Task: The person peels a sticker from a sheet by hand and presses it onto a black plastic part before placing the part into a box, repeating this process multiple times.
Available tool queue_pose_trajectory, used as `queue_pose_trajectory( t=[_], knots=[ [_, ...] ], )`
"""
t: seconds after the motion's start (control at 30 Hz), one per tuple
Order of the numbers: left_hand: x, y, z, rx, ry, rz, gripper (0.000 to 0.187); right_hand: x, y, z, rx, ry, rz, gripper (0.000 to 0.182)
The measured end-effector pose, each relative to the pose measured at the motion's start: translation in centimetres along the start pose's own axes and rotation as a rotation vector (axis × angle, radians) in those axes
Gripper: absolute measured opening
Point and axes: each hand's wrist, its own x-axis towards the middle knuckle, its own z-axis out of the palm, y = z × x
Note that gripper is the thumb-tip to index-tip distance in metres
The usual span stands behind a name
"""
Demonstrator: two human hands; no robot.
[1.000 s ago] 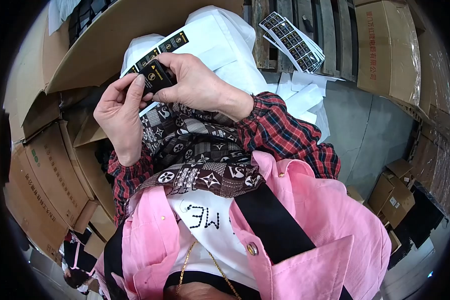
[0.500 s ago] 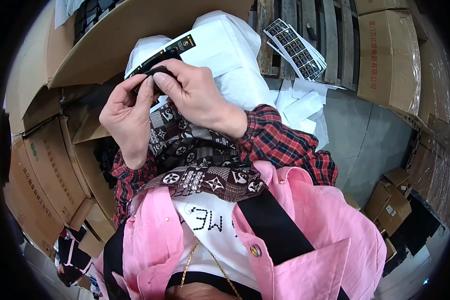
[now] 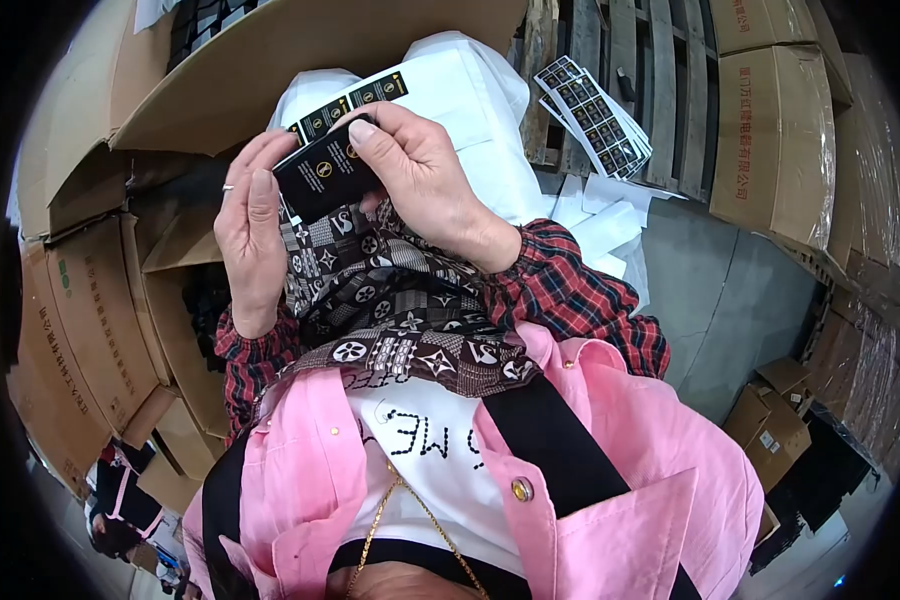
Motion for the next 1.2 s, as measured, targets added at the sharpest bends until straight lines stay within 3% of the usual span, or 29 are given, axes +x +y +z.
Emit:
queue_pose_trajectory(
  t=[0.03, 0.13, 0.17, 0.3, 0.6, 0.67, 0.7, 0.73, 0.8, 0.83, 0.87, 0.93, 1.0, 1.03, 1.1, 1.2],
  knots=[
    [-0.1, 0.1, -0.1, -0.054, -0.111, -0.002, 0.026, -0.1, -0.1, 0.0, 0.018, -0.037, 0.035, 0.021],
    [-0.7, 0.0, -0.3, -0.119, -0.128, -0.036, 0.024, -0.3, -0.2, 0.5, -0.077, -0.092, 0.010, 0.024],
    [-0.9, 0.0, -0.4, -0.127, -0.142, -0.060, 0.023, -0.3, -0.4, 0.5, -0.049, -0.090, 0.077, 0.035],
    [-2.1, 0.3, -0.7, -0.210, -0.090, -0.246, 0.025, -0.6, -0.3, 0.8, -0.028, -0.132, 0.042, 0.036],
    [-3.3, 0.4, -1.0, -0.158, -0.101, -0.145, 0.017, -1.2, 0.0, 1.5, -0.122, -0.131, 0.096, 0.022],
    [-4.1, 0.1, -2.1, -0.051, -0.085, -0.061, 0.012, -1.2, 1.0, 1.2, 0.015, 0.000, 0.169, 0.025],
    [-5.0, 0.4, -3.5, -0.034, 0.036, -0.231, 0.013, -1.0, 1.6, 0.1, 0.010, 0.083, 0.093, 0.027],
    [-6.0, -0.6, -5.9, 0.005, 0.094, -0.314, 0.014, -1.7, 2.0, -1.4, -0.026, 0.086, 0.192, 0.027],
    [-9.2, -4.4, -12.2, 0.154, 0.110, -0.537, 0.017, -3.6, 3.2, -4.5, -0.066, 0.045, 0.424, 0.025],
    [-10.3, -5.8, -15.3, 0.431, 0.012, -0.745, 0.019, -4.1, 4.0, -4.6, -0.061, 0.048, 0.426, 0.025],
    [-10.3, -6.2, -15.2, 0.434, 0.004, -0.745, 0.019, -4.5, 4.7, -4.6, 0.075, 0.147, 0.494, 0.021],
    [-9.9, -7.0, -14.6, 1.171, -0.026, -0.146, 0.018, -4.3, 6.2, -4.7, 0.329, 0.219, 0.520, 0.025],
    [-6.6, -5.1, -8.7, 0.573, 0.091, -0.247, 0.015, -2.6, 7.7, -3.9, 0.496, 0.157, 0.459, 0.027],
    [-5.4, -5.0, -5.9, 0.427, 0.044, -0.160, 0.014, -1.9, 8.3, -3.5, 0.558, 0.110, 0.456, 0.028],
    [-3.0, -5.8, -1.2, 0.423, -0.041, 0.133, 0.018, -0.3, 9.3, -3.2, 0.551, 0.088, 0.452, 0.026],
    [-0.3, -8.3, 2.2, 0.465, -0.146, 0.304, 0.021, 1.6, 10.4, -2.5, 0.514, 0.085, 0.389, 0.023]
  ],
)
